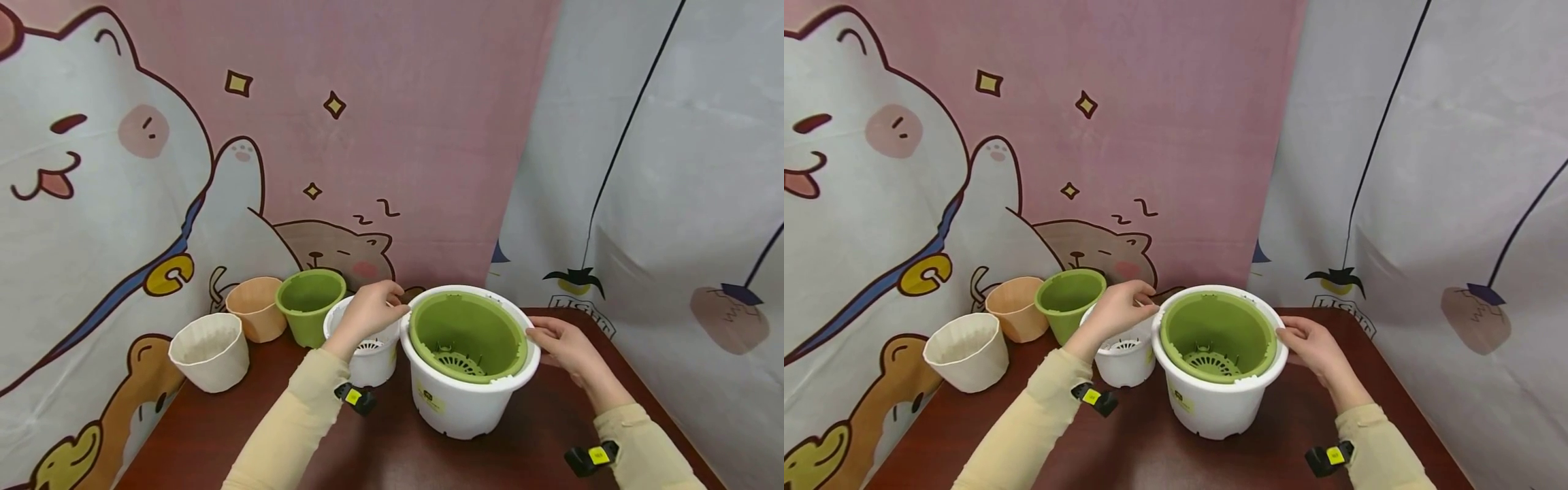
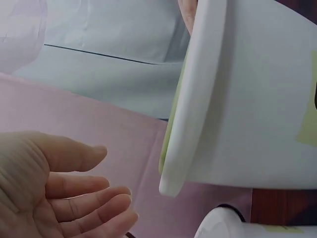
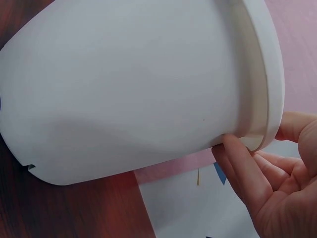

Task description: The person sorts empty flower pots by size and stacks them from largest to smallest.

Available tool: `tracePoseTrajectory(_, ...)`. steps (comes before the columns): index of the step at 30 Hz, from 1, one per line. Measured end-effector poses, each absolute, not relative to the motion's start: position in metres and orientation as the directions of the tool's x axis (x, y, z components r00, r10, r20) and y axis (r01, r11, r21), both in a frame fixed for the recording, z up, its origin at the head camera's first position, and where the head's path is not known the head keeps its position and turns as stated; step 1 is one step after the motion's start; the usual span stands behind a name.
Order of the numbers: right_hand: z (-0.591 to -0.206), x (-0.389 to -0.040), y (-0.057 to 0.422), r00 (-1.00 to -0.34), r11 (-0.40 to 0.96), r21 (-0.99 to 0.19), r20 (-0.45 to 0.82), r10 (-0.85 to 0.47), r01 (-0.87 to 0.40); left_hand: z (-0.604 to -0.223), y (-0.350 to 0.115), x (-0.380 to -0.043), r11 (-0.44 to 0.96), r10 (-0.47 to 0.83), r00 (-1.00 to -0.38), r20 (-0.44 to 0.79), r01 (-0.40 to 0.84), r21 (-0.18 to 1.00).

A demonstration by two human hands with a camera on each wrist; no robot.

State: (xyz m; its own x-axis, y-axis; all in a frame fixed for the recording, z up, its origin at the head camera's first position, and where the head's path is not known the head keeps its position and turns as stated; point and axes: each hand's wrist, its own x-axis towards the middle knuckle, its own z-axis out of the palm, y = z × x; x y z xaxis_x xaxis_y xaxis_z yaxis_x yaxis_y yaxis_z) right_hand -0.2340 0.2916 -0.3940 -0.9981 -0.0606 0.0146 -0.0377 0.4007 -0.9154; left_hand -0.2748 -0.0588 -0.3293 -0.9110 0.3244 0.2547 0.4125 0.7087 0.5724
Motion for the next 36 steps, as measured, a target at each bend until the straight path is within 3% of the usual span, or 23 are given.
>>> tracePoseTrajectory(8,-0.394,-0.234,0.293,-0.997,0.387,-0.921,0.020,-0.072,-0.047,-0.332,-0.074,-0.271,0.712,0.311,-0.921,0.235,0.390,0.584)
tracePoseTrajectory(27,-0.394,-0.234,0.291,-0.996,0.369,-0.928,0.032,-0.081,-0.059,-0.357,-0.097,-0.270,0.686,0.246,-0.901,0.357,0.422,0.593)
tracePoseTrajectory(36,-0.396,-0.234,0.292,-0.997,0.374,-0.926,0.025,-0.078,-0.053,-0.361,-0.112,-0.269,0.704,0.210,-0.910,0.358,0.395,0.590)
